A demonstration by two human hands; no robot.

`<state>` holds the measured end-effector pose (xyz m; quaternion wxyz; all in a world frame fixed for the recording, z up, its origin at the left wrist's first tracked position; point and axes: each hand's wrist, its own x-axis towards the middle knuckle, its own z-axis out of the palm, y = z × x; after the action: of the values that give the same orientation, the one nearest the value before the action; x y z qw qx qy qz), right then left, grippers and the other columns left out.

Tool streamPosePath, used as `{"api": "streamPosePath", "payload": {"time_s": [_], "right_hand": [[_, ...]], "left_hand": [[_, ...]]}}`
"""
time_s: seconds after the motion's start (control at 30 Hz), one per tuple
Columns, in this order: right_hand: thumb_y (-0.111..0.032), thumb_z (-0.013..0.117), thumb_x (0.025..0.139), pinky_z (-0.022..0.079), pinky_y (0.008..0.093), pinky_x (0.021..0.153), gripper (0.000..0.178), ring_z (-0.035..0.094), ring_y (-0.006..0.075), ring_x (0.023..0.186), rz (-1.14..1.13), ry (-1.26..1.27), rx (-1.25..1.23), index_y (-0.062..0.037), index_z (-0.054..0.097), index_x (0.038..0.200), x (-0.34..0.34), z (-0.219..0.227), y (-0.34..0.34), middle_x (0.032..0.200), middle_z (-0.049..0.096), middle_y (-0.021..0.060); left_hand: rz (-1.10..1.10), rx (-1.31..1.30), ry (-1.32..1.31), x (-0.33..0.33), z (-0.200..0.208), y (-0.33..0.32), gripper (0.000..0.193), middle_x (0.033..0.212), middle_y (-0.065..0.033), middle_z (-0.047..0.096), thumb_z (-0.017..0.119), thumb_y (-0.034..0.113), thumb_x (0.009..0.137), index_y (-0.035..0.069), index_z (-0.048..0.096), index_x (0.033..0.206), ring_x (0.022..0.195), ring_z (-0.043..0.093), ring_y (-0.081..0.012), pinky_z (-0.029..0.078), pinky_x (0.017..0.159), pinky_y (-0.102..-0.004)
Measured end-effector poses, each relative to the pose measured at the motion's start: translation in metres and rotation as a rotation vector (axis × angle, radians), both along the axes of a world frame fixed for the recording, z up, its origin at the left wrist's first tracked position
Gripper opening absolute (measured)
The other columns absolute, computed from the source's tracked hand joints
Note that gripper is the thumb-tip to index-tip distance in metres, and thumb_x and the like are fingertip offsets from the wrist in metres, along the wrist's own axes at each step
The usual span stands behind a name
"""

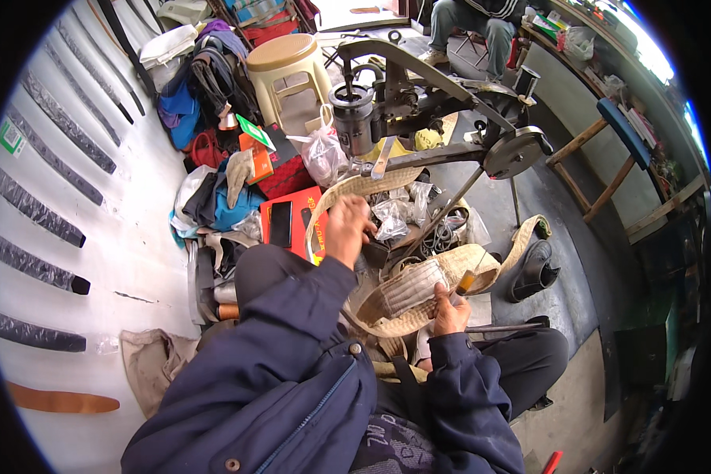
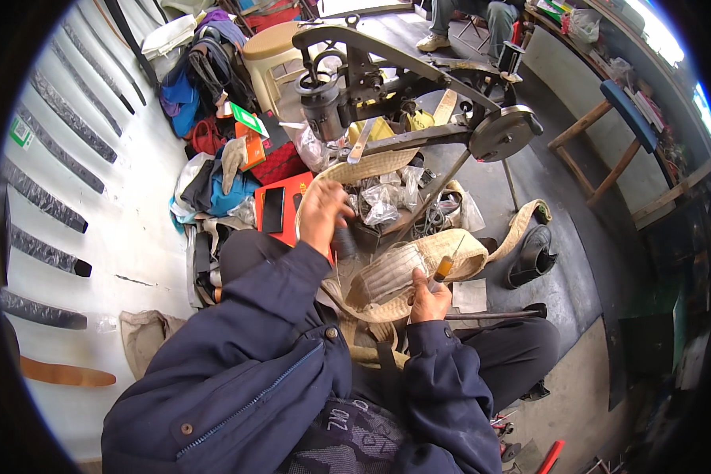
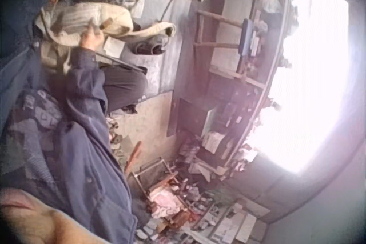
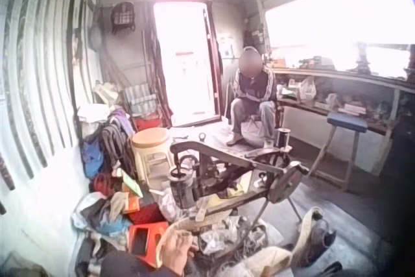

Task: The person sits on the floor and uses a treadle sewing machine to stitch a woven strap. They thread the needle, position the strap under the presser foot, and operate the foot pedal to sew along the strap's length.

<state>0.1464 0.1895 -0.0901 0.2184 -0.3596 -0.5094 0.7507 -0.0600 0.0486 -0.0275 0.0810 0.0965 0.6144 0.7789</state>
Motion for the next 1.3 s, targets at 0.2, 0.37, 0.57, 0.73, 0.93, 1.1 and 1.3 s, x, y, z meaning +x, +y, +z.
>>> {"api": "streamPosePath", "payload": {"time_s": [0.2, 0.37, 0.57, 0.73, 0.93, 1.1, 1.3], "right_hand": [[-0.024, 0.077, 0.092, 0.035, 0.0265, 0.053, 0.038, 0.043, 0.0047, 0.057, -0.041, -0.107, 0.158, -0.0056, 0.059, 0.065, -0.010, -0.009, 0.007, 0.061, 0.053, -0.0053], [-0.025, 0.077, 0.092, 0.036, 0.0270, 0.055, 0.036, 0.045, 0.0046, 0.061, -0.031, -0.165, 0.241, -0.0039, 0.062, 0.067, -0.019, -0.014, 0.009, 0.064, 0.055, -0.0050], [-0.022, 0.074, 0.093, 0.044, 0.0256, 0.063, 0.023, 0.059, 0.0093, 0.065, -0.006, -0.130, 0.125, 0.0004, 0.068, 0.088, -0.026, -0.015, 0.007, 0.071, 0.068, 0.0031], [-0.019, 0.072, 0.092, 0.043, 0.0267, 0.062, 0.023, 0.056, 0.0094, 0.062, -0.036, -0.175, 0.158, 0.0006, 0.069, 0.080, -0.039, -0.025, 0.018, 0.071, 0.069, 0.0042], [-0.018, 0.071, 0.092, 0.040, 0.0228, 0.043, 0.020, 0.051, 0.0092, 0.045, -0.015, -0.243, 0.153, 0.0016, 0.068, 0.094, -0.042, -0.041, 0.021, 0.072, 0.069, 0.0077], [-0.017, 0.070, 0.092, 0.039, 0.0228, 0.044, 0.020, 0.050, 0.0082, 0.046, -0.017, -0.194, 0.239, 0.0011, 0.067, 0.098, -0.038, -0.052, 0.021, 0.074, 0.068, 0.0065], [-0.015, 0.068, 0.092, 0.040, 0.0214, 0.049, 0.018, 0.050, 0.0064, 0.052, -0.109, -0.059, 0.183, 0.0000, 0.066, 0.102, -0.041, -0.025, 0.025, 0.077, 0.063, 0.0021]], "left_hand": [[-0.007, 0.074, -0.162, -0.027, 0.019, -0.015, 0.016, 0.086, 0.0007, 0.061, 0.061, 0.020, 0.100, 0.009, 0.056, 0.111, 0.058, 0.061, -0.0071, 0.045, 0.045, -0.0191], [-0.067, -0.043, 0.079, -0.009, 0.017, -0.009, 0.017, 0.084, 0.0021, 0.060, 0.059, 0.008, 0.098, 0.006, 0.062, 0.115, 0.064, 0.056, -0.0034, 0.047, 0.054, -0.0190], [-0.014, 0.022, -0.208, -0.030, 0.007, -0.022, 0.020, 0.094, 0.0006, 0.065, 0.059, 0.019, 0.100, 0.010, 0.062, 0.118, 0.073, 0.064, -0.0084, 0.047, 0.055, -0.0220], [-0.226, -0.174, -0.220, -0.011, -0.027, -0.016, 0.016, 0.097, 0.0017, 0.066, 0.056, 0.021, 0.102, 0.011, 0.065, 0.110, 0.084, 0.064, -0.0084, 0.049, 0.065, -0.0255], [-0.369, -0.254, -0.163, 0.008, -0.053, 0.007, 0.014, 0.097, 0.0010, 0.062, 0.059, 0.011, 0.099, 0.002, 0.064, 0.108, 0.087, 0.058, -0.0078, 0.046, 0.083, -0.0237], [-0.262, -0.158, -0.210, 0.005, -0.046, 0.004, 0.013, 0.085, 0.0018, 0.060, 0.061, 0.009, 0.094, 0.002, 0.064, 0.105, 0.079, 0.054, -0.0075, 0.043, 0.074, -0.0248], [-0.472, -0.255, -0.321, 0.013, -0.035, 0.008, 0.018, 0.089, -0.0010, 0.066, 0.059, 0.013, 0.096, 0.001, 0.066, 0.108, 0.076, 0.059, -0.0081, 0.048, 0.073, -0.0252]]}}
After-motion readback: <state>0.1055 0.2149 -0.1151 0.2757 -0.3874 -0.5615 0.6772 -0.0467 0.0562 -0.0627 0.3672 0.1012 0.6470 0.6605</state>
